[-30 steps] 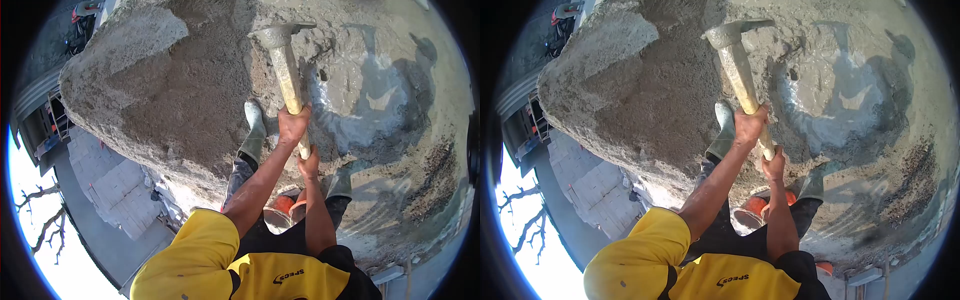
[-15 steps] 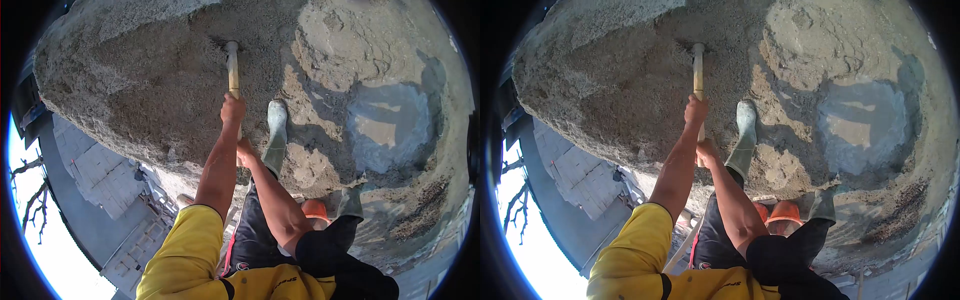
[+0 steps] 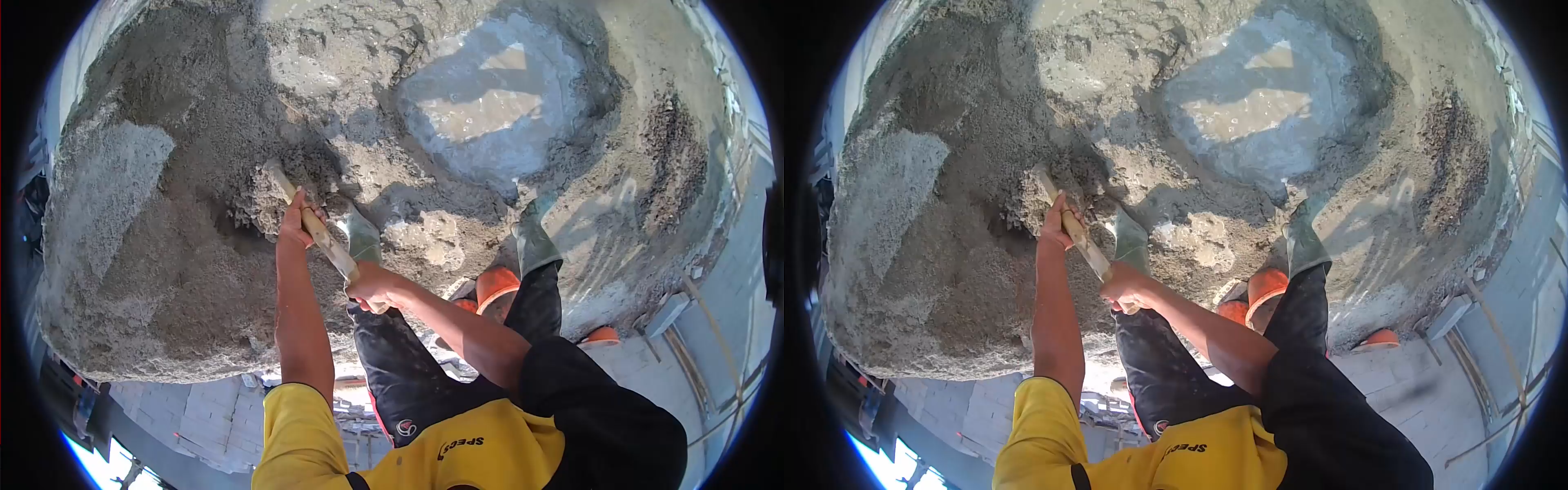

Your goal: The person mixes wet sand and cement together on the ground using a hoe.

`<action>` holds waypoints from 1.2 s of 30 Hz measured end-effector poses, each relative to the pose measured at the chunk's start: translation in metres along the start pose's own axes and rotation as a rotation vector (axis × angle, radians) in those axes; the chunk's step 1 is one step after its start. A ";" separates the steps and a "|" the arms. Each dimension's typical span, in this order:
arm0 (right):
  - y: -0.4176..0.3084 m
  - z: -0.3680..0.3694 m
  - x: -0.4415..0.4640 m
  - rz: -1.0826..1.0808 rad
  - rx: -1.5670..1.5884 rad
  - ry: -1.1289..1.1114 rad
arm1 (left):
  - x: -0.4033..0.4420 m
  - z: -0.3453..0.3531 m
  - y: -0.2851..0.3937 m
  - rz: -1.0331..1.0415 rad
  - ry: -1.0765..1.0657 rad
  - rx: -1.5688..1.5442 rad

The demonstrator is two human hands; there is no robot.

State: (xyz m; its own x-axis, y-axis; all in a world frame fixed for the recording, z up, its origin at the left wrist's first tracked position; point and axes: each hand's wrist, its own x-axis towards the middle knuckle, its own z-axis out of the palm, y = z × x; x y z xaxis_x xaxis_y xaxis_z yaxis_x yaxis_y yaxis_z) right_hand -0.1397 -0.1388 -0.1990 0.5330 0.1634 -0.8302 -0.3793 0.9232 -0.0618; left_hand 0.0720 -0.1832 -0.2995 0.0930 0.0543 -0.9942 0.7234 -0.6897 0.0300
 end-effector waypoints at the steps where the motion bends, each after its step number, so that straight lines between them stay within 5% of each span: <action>1: 0.002 -0.034 -0.054 -0.023 0.099 -0.023 | 0.009 0.023 -0.035 0.053 -0.031 0.056; 8: 0.110 -0.251 -0.226 -0.039 -0.430 0.324 | -0.045 0.246 -0.252 -0.050 -0.135 -0.203; 12: 0.142 -0.271 -0.194 -0.094 -0.488 0.395 | -0.055 0.266 -0.258 0.065 -0.060 -0.219; 13: 0.151 -0.262 -0.165 -0.100 -0.518 0.350 | -0.060 0.252 -0.240 0.204 -0.063 -0.168; 15: 0.148 -0.227 -0.094 -0.778 -0.774 0.577 | -0.074 0.215 -0.173 0.401 0.008 -0.163; 19: 0.017 -0.094 0.024 -0.673 -0.397 0.373 | -0.119 0.142 0.000 0.874 0.012 0.152; 21: -0.056 -0.031 0.091 -0.865 -0.343 0.378 | -0.133 0.116 0.090 1.075 0.145 0.350; 23: -0.140 0.025 0.123 -0.849 -0.124 0.224 | -0.105 0.091 0.158 1.617 0.507 0.652; 24: -0.173 0.046 0.147 -0.869 -0.071 0.157 | -0.089 0.081 0.186 1.636 0.520 0.635; 27: -0.217 0.103 0.194 -0.740 0.177 0.034 | -0.034 0.047 0.228 1.529 0.800 0.923; 29: -0.182 0.114 0.231 -0.477 0.241 -0.019 | 0.007 0.013 0.225 0.921 0.786 1.249; 31: -0.116 0.106 0.254 -0.424 0.348 -0.047 | 0.055 -0.019 0.182 0.712 0.734 1.286; 32: -0.109 0.096 0.229 -0.256 0.212 0.061 | 0.062 -0.014 0.163 0.701 0.733 1.244; 36: -0.072 0.042 0.191 -0.190 0.233 -0.069 | 0.065 0.005 0.113 0.626 0.651 1.209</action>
State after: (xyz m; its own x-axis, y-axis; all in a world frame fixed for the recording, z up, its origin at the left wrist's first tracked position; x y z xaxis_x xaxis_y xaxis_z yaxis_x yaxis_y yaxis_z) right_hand 0.0217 -0.1594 -0.3298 0.6307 -0.0039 -0.7760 -0.0889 0.9930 -0.0773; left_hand 0.1560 -0.2612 -0.3612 0.6768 -0.3880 -0.6256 -0.4998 -0.8661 -0.0036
